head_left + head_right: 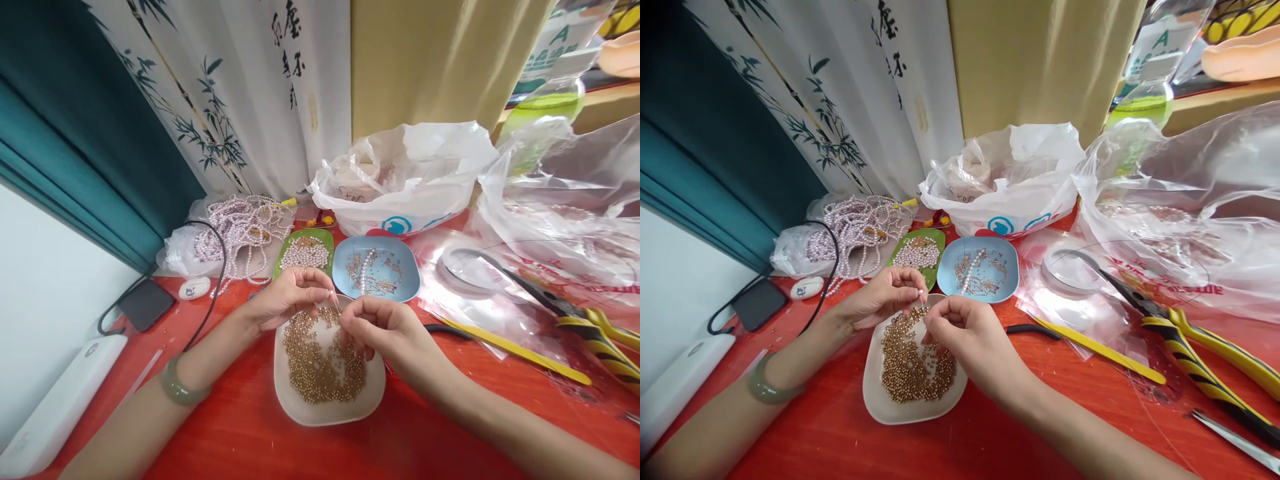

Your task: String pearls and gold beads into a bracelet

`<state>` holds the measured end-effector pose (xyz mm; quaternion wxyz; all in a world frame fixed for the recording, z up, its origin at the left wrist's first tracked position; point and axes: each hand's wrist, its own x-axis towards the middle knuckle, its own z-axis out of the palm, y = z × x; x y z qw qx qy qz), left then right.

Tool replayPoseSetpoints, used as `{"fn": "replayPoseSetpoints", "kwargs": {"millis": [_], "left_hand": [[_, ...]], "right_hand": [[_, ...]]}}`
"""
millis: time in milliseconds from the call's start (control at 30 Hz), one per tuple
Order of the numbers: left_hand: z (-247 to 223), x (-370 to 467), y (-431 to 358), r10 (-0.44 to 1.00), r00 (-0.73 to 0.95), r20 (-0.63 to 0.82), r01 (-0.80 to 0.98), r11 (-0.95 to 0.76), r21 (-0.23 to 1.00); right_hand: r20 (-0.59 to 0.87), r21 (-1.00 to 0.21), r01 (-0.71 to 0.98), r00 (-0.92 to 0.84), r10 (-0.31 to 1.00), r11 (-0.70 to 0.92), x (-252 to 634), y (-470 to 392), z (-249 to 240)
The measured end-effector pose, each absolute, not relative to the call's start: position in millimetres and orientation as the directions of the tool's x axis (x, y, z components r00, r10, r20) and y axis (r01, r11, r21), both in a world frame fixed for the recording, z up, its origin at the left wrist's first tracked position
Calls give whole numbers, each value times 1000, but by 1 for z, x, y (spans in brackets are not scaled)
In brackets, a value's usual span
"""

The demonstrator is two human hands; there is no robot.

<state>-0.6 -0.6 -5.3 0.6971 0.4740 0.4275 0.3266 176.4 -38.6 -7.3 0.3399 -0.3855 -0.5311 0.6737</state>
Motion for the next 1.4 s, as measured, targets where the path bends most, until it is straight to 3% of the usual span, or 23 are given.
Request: {"fn": "replayPoseSetpoints", "kwargs": {"millis": [867,1100,1400], "left_hand": [[-10,1,-1,876,425,-229,-74,286,955],[-8,4,-4,859,431,-276,-21,316,949],[0,4,-6,892,412,-186,20,195,981]], "right_hand": [[-174,-976,-28,-499,849,-217,174,-38,-11],[-160,-981,-19,-472,867,-191,175,-37,-11],[-114,-993,36,-418,901,-109,176,-37,-8]]}}
